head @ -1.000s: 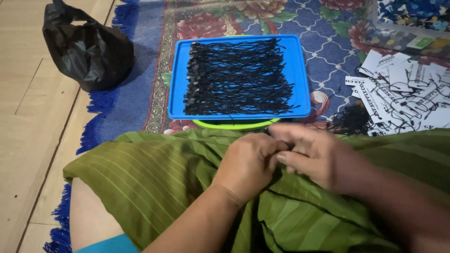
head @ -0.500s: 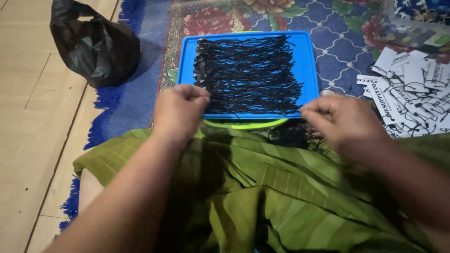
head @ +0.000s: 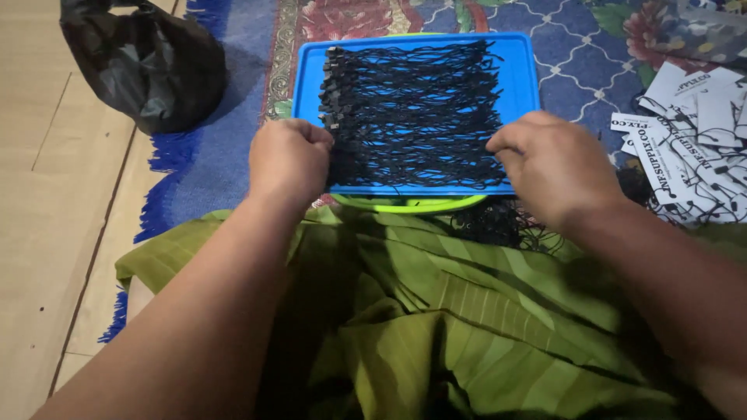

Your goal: The person is sitting on the floor and arranging black elastic or fabric cords onto a blue plastic tray for organization or further processing.

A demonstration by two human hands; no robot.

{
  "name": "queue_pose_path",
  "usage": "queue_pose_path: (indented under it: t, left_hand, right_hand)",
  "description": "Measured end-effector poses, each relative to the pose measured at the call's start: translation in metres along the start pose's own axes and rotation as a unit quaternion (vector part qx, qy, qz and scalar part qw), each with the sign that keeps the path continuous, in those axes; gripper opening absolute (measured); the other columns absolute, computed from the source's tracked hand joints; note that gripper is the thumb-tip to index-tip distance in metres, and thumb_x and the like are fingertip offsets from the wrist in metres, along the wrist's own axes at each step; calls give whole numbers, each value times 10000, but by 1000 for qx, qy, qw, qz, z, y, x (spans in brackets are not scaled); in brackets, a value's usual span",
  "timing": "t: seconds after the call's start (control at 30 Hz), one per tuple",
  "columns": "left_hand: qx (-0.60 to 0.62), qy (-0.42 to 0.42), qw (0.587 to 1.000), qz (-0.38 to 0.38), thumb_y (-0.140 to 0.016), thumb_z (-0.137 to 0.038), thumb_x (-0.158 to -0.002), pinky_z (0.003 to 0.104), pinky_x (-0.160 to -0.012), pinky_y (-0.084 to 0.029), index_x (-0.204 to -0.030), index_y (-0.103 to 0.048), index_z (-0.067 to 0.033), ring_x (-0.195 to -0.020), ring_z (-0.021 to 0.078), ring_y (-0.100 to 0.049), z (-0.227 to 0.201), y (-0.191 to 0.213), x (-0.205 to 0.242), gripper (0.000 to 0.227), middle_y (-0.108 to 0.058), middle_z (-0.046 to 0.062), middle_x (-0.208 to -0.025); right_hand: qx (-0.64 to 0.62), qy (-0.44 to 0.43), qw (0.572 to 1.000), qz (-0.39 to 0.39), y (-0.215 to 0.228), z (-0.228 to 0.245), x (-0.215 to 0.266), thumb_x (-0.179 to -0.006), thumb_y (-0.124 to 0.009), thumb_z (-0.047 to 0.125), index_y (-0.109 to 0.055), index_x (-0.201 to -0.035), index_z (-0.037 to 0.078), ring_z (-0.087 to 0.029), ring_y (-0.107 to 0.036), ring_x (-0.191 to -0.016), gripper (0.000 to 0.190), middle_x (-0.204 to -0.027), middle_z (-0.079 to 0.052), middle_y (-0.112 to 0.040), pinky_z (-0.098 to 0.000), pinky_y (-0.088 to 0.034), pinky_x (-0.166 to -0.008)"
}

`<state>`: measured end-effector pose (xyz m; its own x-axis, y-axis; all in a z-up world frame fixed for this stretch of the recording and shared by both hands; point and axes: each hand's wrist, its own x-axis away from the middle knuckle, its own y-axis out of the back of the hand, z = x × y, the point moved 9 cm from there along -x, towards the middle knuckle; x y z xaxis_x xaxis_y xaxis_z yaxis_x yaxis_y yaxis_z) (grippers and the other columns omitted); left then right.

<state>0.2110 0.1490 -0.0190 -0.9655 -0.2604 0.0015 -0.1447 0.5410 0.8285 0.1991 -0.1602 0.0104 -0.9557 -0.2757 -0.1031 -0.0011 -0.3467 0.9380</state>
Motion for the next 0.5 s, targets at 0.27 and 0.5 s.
queue_pose_path:
  t: [0.27,0.5]
  left_hand:
    - [-18,-52,997,-60,-636,-119,-826,461,-712,-552,-801,-778,-71,-666,359,-691,-34,14,27,153,-748,136,-763]
    - [44,-100,993,41,-664,-157,-819,441,-680,-553,-919,-785,-168,-740,290,-700,-100,-5,85,158,-779,60,-914]
  right_hand:
    - [79,-69,992,64,3,-11,10,-975,-593,278,-771,-1085,202,-261,-658,-767,222,-1017,-17,-725,-434,-522,-697]
    - [76,15,983,168,-36,-7,74,-843,-691,364,-762,-1012,224,-214,-724,-736,231,-994,53,-774,-395,-601,-707]
